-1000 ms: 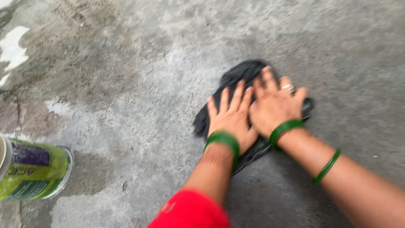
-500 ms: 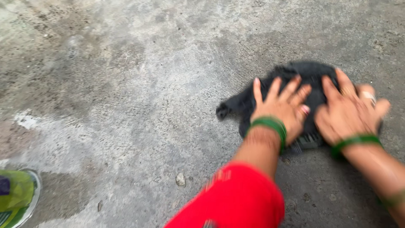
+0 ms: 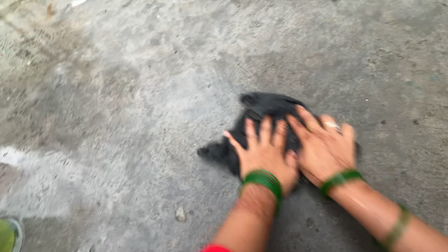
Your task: The person washes a piece of clothing by squeezing it out into a container, scrubbing and rubbing it against the concrete floor by hand, and repeatedly rinsing and squeezing it.
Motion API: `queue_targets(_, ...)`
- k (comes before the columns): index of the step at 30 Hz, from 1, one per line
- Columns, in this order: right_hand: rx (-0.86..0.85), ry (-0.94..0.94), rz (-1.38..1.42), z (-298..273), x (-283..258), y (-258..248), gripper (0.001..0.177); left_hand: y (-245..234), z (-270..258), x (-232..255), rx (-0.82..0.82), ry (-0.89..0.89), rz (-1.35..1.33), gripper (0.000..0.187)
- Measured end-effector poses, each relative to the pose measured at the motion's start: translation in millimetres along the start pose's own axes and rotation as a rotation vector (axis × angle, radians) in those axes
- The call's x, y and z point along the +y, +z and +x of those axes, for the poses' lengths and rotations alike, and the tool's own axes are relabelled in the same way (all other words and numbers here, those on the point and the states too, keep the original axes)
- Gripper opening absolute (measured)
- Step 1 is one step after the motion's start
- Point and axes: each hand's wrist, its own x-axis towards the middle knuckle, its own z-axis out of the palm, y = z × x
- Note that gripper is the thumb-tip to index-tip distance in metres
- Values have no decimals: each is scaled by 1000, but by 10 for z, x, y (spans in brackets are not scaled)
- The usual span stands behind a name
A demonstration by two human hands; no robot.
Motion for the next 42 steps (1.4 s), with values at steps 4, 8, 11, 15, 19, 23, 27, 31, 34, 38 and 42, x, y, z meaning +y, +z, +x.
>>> queue_targets(4, -196, 344, -203, -399, 734, 141, 85, 170, 22, 607, -59, 255, -102, 75)
queue_targets(8, 62, 356, -152, -49, 1377, 548, 88, 226, 544, 839, -51, 345, -135, 80)
queue_targets(11, 51, 364, -68, 603, 1334, 625, 83, 223, 879, 677, 67, 353, -94, 86)
queue_targets(15, -28, 156, -76, 1150, 548, 483, 86, 119, 943, 154, 47, 186, -25, 87)
queue_targets(19, 3, -72, 50, 876, -112, 254, 64, 29, 402, -292, 62, 1, -136, 91)
queue_targets(23, -8, -288, 179, 469, -245, 100, 58, -45, -88, -404, 119, 5, -102, 91)
queue_targets(27, 145, -357, 456, 317, -184, -178, 57, -210, -87, -432, 240, -135, -276, 61)
queue_targets(31, 120, -315, 738, 310, -146, -608, 96, -536, 388, -568, 560, 149, -138, 87)
queue_targets(34, 204, -265, 733, 354, -60, -734, 101, -794, 499, -742, 114, 143, -245, 46)
queue_targets(38, -436, 56, 1128, 535, 94, -504, 63, -941, 401, -890, 361, 98, -696, 48)
queue_targets(42, -306, 154, 1253, 803, 333, -482, 50, -1132, 613, -1094, 194, 51, -1067, 34)
